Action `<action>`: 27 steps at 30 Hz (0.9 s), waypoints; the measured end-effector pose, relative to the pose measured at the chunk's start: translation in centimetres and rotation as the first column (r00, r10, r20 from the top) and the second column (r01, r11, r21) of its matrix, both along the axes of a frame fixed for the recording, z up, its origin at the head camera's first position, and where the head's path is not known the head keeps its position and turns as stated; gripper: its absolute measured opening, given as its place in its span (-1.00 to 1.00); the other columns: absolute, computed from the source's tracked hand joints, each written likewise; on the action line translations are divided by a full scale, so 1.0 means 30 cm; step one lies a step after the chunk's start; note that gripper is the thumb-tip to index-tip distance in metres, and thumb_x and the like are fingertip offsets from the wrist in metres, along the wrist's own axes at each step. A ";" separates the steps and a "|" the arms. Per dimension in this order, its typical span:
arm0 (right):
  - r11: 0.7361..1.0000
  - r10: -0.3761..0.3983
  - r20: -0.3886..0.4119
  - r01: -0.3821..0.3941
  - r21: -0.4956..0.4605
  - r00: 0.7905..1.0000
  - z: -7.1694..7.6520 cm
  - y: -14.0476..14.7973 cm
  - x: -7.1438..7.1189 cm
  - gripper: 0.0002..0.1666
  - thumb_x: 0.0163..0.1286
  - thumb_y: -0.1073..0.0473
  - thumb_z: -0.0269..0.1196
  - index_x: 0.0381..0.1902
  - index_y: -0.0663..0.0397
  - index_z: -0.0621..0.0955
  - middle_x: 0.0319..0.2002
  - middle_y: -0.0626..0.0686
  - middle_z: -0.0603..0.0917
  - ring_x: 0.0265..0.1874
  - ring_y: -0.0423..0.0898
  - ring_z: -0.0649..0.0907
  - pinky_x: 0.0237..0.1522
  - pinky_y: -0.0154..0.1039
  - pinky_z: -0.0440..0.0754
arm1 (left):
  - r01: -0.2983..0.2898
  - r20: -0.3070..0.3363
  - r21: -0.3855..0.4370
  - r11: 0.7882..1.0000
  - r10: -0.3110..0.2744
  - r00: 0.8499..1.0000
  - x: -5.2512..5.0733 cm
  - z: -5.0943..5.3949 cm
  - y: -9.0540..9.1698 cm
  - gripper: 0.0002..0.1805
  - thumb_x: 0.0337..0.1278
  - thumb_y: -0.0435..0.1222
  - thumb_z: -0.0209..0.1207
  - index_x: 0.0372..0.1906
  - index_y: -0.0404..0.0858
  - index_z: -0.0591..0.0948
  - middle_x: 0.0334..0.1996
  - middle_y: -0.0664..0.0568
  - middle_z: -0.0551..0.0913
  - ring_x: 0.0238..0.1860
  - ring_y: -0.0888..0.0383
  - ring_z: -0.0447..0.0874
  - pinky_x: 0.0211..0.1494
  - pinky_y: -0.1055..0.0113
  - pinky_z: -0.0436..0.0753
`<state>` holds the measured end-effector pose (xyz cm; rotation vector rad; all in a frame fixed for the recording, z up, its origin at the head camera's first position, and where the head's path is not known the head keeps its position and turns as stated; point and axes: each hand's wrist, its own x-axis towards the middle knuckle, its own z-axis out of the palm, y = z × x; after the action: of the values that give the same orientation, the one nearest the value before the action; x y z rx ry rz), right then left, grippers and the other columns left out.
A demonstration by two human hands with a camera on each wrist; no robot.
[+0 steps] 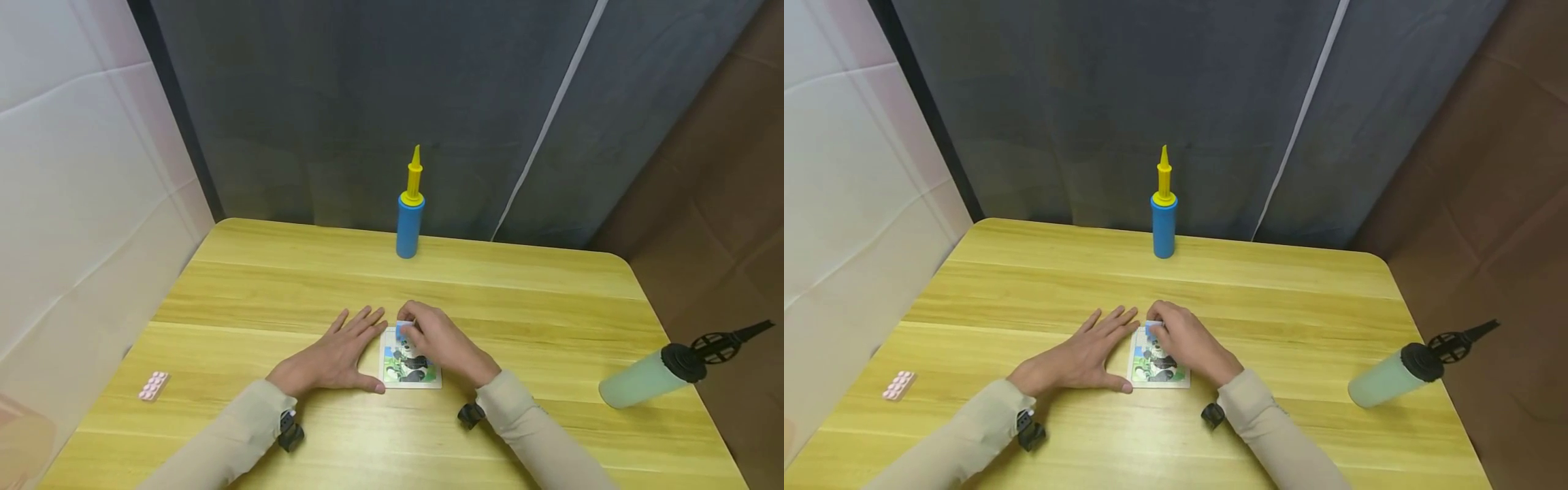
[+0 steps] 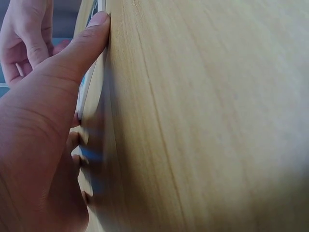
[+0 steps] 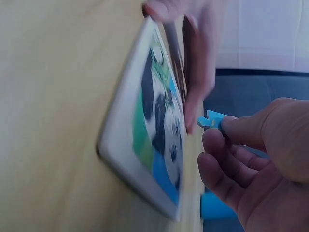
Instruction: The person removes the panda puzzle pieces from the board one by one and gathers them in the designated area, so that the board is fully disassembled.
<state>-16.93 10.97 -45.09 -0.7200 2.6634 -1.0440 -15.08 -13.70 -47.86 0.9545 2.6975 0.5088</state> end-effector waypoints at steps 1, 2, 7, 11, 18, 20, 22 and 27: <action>1.000 -0.015 -0.004 0.015 0.002 1.000 0.002 0.008 -0.006 -0.86 0.65 0.20 0.20 0.07 0.02 0.63 -0.06 -0.01 0.75 -0.19 -0.16 0.65 -0.06 -0.15 0.71 | -0.001 -0.002 -0.001 1.000 0.001 1.000 -0.001 0.000 0.000 0.29 0.05 0.43 0.36 0.70 -0.25 0.20 0.77 -0.14 0.01 0.78 -0.23 -0.09 0.76 -0.37 -0.08; 1.000 -0.030 -0.004 0.030 0.001 1.000 0.005 0.016 -0.012 -0.86 0.65 0.21 0.20 0.07 0.03 0.63 -0.05 0.00 0.75 -0.18 -0.15 0.66 -0.05 -0.14 0.72 | 0.000 -0.003 0.001 1.000 0.000 1.000 -0.001 0.000 0.000 0.29 0.05 0.43 0.36 0.70 -0.25 0.20 0.77 -0.14 0.01 0.78 -0.23 -0.09 0.76 -0.37 -0.08; 0.996 -0.084 -0.011 0.084 -0.007 0.996 0.015 0.060 -0.041 -0.83 0.65 0.24 0.19 0.10 0.05 0.64 0.01 0.05 0.75 -0.07 -0.10 0.69 0.04 -0.07 0.73 | 0.002 -0.004 0.003 1.000 -0.002 1.000 -0.002 0.001 0.000 0.30 0.05 0.44 0.36 0.70 -0.26 0.19 0.77 -0.15 0.00 0.78 -0.24 -0.09 0.76 -0.37 -0.08; 0.993 -0.114 -0.028 0.114 -0.009 0.993 0.022 0.106 -0.075 -0.81 0.65 0.29 0.16 0.11 0.08 0.64 0.00 0.09 0.74 -0.12 -0.07 0.66 -0.01 -0.09 0.70 | 0.002 -0.008 0.004 1.000 -0.002 1.000 -0.003 0.007 0.002 0.29 0.05 0.43 0.36 0.70 -0.26 0.19 0.77 -0.15 0.00 0.78 -0.24 -0.09 0.77 -0.36 -0.09; 0.982 -0.184 -0.032 0.185 0.033 0.982 0.023 0.187 -0.132 -0.82 0.64 0.32 0.15 0.08 0.11 0.64 -0.05 0.13 0.74 -0.28 -0.06 0.58 -0.14 -0.15 0.61 | 0.010 -0.009 0.007 1.000 -0.009 1.000 -0.002 0.003 0.002 0.30 0.04 0.43 0.37 0.69 -0.27 0.19 0.77 -0.17 0.00 0.77 -0.25 -0.09 0.77 -0.37 -0.10; 0.980 -0.195 -0.021 0.196 0.040 0.981 0.015 0.204 -0.147 -0.82 0.65 0.31 0.14 0.07 0.10 0.63 -0.05 0.13 0.74 -0.28 -0.05 0.58 -0.14 -0.14 0.60 | 0.009 -0.008 0.011 1.000 -0.009 1.000 -0.002 0.000 0.002 0.30 0.04 0.43 0.37 0.70 -0.27 0.19 0.77 -0.16 0.00 0.78 -0.25 -0.09 0.77 -0.37 -0.10; 0.978 -0.202 -0.019 0.202 0.051 0.979 0.006 0.216 -0.157 -0.82 0.65 0.31 0.14 0.07 0.10 0.64 -0.03 0.14 0.75 -0.25 -0.04 0.60 -0.09 -0.11 0.63 | 0.008 -0.007 0.014 1.000 -0.008 1.000 -0.003 -0.003 0.002 0.30 0.03 0.43 0.37 0.70 -0.26 0.19 0.77 -0.15 0.00 0.78 -0.24 -0.09 0.77 -0.37 -0.10; 0.974 -0.216 -0.009 0.216 0.073 0.976 -0.012 0.234 -0.169 -0.83 0.64 0.33 0.15 0.05 0.12 0.64 -0.02 0.16 0.77 -0.17 -0.01 0.64 0.00 -0.04 0.67 | 0.012 -0.004 0.014 1.000 -0.012 1.000 -0.004 -0.007 0.002 0.31 0.04 0.44 0.36 0.70 -0.25 0.18 0.77 -0.14 -0.01 0.78 -0.23 -0.10 0.77 -0.37 -0.10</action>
<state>-22.00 18.00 -45.43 -0.4239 2.8131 -0.9872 -15.19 -13.64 -48.06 0.9754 2.6939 0.5251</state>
